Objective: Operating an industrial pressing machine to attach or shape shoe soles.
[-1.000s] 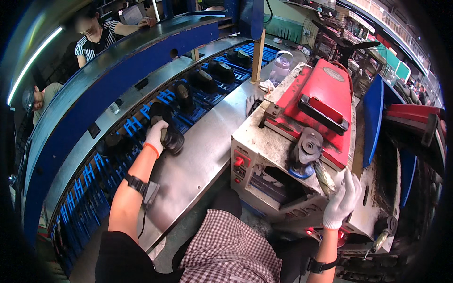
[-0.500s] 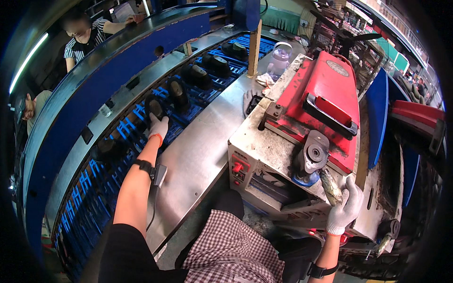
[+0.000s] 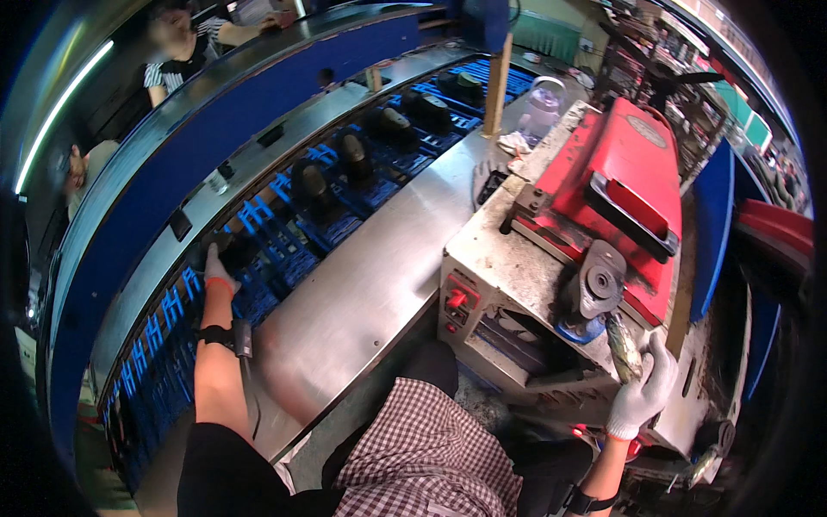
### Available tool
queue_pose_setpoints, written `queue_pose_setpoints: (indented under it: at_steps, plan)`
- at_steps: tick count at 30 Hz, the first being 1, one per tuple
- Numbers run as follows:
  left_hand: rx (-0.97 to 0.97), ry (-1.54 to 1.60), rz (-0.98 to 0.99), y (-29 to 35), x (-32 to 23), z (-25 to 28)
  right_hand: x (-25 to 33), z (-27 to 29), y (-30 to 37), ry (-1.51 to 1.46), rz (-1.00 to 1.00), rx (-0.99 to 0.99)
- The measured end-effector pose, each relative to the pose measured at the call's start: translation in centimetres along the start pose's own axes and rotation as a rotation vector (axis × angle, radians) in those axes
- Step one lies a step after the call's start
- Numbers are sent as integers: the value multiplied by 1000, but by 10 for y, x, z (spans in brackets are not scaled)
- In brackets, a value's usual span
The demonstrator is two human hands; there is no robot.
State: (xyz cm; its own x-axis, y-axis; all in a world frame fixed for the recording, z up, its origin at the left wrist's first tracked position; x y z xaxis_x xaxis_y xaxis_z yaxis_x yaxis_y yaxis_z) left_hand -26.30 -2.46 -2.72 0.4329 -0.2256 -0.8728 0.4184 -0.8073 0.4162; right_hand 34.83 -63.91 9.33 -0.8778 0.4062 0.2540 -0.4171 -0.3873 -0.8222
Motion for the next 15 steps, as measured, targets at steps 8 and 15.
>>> queue_pose_setpoints:
  at_steps: [8,15]
  plan:
    - [57,-426,272,3,0,-65,8,15,-9,75,-20,35]
    - [-494,-501,198,12,-2,-94,6,12,-6,111,-27,-7]
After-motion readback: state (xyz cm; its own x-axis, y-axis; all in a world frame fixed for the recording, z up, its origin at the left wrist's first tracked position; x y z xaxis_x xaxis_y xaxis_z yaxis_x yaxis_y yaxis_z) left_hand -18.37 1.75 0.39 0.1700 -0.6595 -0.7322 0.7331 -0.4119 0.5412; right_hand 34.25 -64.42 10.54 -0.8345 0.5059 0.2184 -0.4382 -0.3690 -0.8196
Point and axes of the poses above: each hand's wrist, its own y-axis away from the middle knuckle, its own z-axis out of the back of the hand, x = y × z, the point moved 1 cm from there along -y, towards the middle knuckle, and after that the axes turned 8 degrees about z, right-handed, at the moved point
